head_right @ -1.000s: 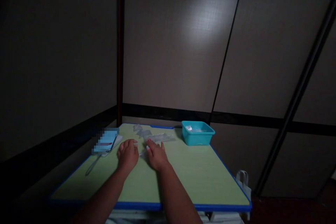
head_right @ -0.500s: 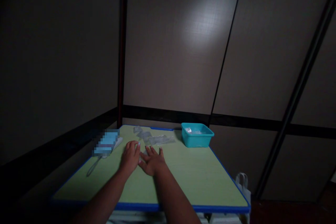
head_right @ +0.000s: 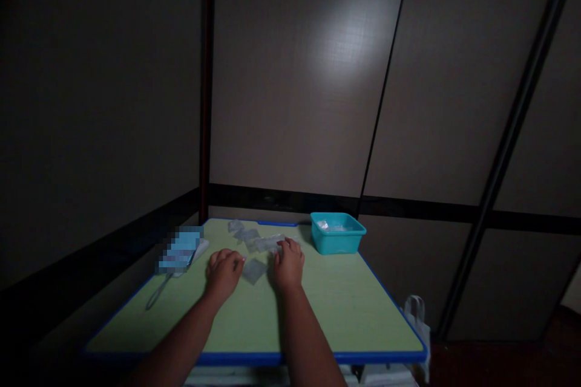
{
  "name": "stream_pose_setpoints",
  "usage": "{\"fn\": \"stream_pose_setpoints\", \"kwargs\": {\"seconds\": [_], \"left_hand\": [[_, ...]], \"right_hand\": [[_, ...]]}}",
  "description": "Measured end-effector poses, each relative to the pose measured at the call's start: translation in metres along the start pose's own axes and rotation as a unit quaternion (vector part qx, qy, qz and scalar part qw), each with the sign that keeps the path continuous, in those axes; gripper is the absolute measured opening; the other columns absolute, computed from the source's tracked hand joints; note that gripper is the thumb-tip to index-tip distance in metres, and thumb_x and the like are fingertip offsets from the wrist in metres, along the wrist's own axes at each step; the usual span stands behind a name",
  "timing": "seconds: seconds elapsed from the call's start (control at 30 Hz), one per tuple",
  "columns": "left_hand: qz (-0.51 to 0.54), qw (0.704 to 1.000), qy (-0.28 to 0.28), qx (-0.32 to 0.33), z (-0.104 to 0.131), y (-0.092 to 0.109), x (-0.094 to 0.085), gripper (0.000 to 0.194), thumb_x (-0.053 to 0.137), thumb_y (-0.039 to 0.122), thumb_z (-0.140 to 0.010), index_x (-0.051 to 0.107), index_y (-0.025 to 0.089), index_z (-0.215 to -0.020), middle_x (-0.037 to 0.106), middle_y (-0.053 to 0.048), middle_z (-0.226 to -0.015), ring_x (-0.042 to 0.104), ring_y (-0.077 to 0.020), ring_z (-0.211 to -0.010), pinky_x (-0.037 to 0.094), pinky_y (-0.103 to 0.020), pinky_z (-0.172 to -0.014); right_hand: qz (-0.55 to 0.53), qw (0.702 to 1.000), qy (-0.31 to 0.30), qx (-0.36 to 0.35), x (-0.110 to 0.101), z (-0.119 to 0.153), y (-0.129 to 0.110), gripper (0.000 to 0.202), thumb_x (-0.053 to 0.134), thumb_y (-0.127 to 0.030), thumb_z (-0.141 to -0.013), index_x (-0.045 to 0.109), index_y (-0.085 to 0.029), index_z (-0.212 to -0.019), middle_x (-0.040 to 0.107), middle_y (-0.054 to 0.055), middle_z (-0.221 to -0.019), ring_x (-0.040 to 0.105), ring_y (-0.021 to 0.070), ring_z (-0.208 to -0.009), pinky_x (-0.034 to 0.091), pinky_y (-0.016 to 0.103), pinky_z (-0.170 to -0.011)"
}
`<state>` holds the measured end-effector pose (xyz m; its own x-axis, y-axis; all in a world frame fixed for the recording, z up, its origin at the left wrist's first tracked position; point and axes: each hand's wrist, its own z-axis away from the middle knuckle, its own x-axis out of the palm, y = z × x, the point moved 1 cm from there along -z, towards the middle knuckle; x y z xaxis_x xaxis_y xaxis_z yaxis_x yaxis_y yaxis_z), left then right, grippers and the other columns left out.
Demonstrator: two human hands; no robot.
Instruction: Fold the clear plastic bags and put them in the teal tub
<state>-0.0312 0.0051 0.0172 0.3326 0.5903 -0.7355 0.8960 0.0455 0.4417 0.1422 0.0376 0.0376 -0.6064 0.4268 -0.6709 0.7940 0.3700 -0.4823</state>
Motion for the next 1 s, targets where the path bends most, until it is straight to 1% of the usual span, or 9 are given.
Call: {"fn": "stream_pose_setpoints", "kwargs": {"seconds": [0.07,0.2,0.3,0.4,0.47,0.53,0.6,0.7,1.0], "left_hand": [[-0.014,0.999,-0.031,-0.004,0.002,0.002,-0.001,0.010,0.053,0.031,-0.078,0.061,0.025,-0.074,0.054,-0.003,-0.098,0.039,-0.0239,-0.104,0.032,-0.034,-0.080],[-0.026,0.996,-0.082,-0.005,0.004,0.006,-0.003,0.009,0.058,0.034,-0.074,0.060,0.027,-0.079,0.052,-0.001,-0.102,0.036,-0.0222,-0.107,0.028,-0.034,-0.085],[-0.035,0.994,-0.103,0.004,0.005,0.008,-0.003,0.020,0.059,0.041,-0.072,0.058,0.026,-0.084,0.050,-0.002,-0.107,0.034,-0.0221,-0.110,0.024,-0.035,-0.089],[-0.044,0.993,-0.106,0.024,0.006,0.009,-0.002,0.030,0.060,0.047,-0.069,0.057,0.024,-0.088,0.049,-0.004,-0.109,0.035,-0.0233,-0.110,0.024,-0.036,-0.090],[-0.048,0.993,-0.099,0.041,0.006,0.008,0.000,0.035,0.061,0.048,-0.066,0.056,0.023,-0.089,0.048,-0.005,-0.109,0.035,-0.0242,-0.109,0.024,-0.038,-0.091],[-0.050,0.993,-0.090,0.052,0.006,0.007,0.003,0.038,0.063,0.047,-0.063,0.056,0.022,-0.091,0.048,-0.006,-0.110,0.035,-0.0250,-0.110,0.023,-0.039,-0.092],[-0.051,0.994,-0.084,0.055,0.006,0.005,0.005,0.039,0.063,0.046,-0.062,0.056,0.022,-0.091,0.048,-0.006,-0.111,0.034,-0.0254,-0.111,0.022,-0.039,-0.092],[-0.050,0.994,-0.084,0.051,0.005,0.005,0.006,0.035,0.061,0.045,-0.063,0.057,0.021,-0.088,0.049,-0.007,-0.110,0.033,-0.0256,-0.112,0.022,-0.039,-0.093],[-0.049,0.994,-0.090,0.040,0.005,0.005,0.006,0.035,0.061,0.046,-0.064,0.058,0.021,-0.088,0.048,-0.008,-0.115,0.031,-0.0259,-0.115,0.021,-0.039,-0.095]], "right_hand": [[-0.012,1.000,-0.006,-0.018,0.000,-0.001,0.001,0.021,0.050,-0.021,-0.076,0.061,-0.023,-0.094,0.054,0.007,-0.114,0.042,0.0222,-0.111,0.032,0.035,-0.092],[-0.033,0.993,-0.087,-0.079,0.008,0.004,-0.004,0.012,0.056,-0.022,-0.073,0.064,-0.025,-0.080,0.057,0.004,-0.108,0.044,0.0217,-0.108,0.033,0.035,-0.090],[-0.028,0.983,-0.158,-0.094,0.014,0.007,-0.006,0.024,0.056,-0.026,-0.074,0.064,-0.029,-0.096,0.050,0.003,-0.125,0.037,0.0228,-0.119,0.025,0.043,-0.097],[-0.025,0.970,-0.216,-0.105,0.016,0.009,-0.006,0.039,0.043,-0.029,-0.084,0.047,-0.034,-0.122,0.032,0.000,-0.141,0.023,0.0208,-0.130,0.007,0.053,-0.102],[-0.033,0.963,-0.241,-0.115,0.016,0.011,-0.008,0.042,0.029,-0.032,-0.090,0.035,-0.035,-0.131,0.024,-0.001,-0.144,0.016,0.0176,-0.132,-0.001,0.053,-0.103],[-0.041,0.955,-0.265,-0.125,0.016,0.013,-0.011,0.043,0.019,-0.036,-0.092,0.028,-0.033,-0.135,0.023,-0.002,-0.144,0.014,0.0151,-0.133,-0.004,0.050,-0.104],[-0.039,0.947,-0.291,-0.132,0.017,0.015,-0.014,0.046,0.011,-0.040,-0.093,0.026,-0.031,-0.136,0.029,-0.001,-0.142,0.017,0.0139,-0.132,-0.006,0.049,-0.104],[-0.011,0.942,-0.310,-0.126,0.019,0.018,-0.016,0.050,0.007,-0.042,-0.092,0.028,-0.028,-0.136,0.033,0.002,-0.140,0.019,0.0144,-0.132,-0.009,0.050,-0.104],[0.077,0.948,-0.296,-0.094,0.020,0.018,-0.013,0.053,0.007,-0.044,-0.091,0.022,-0.025,-0.138,0.023,0.003,-0.143,0.014,0.0173,-0.133,-0.008,0.053,-0.103]]}}
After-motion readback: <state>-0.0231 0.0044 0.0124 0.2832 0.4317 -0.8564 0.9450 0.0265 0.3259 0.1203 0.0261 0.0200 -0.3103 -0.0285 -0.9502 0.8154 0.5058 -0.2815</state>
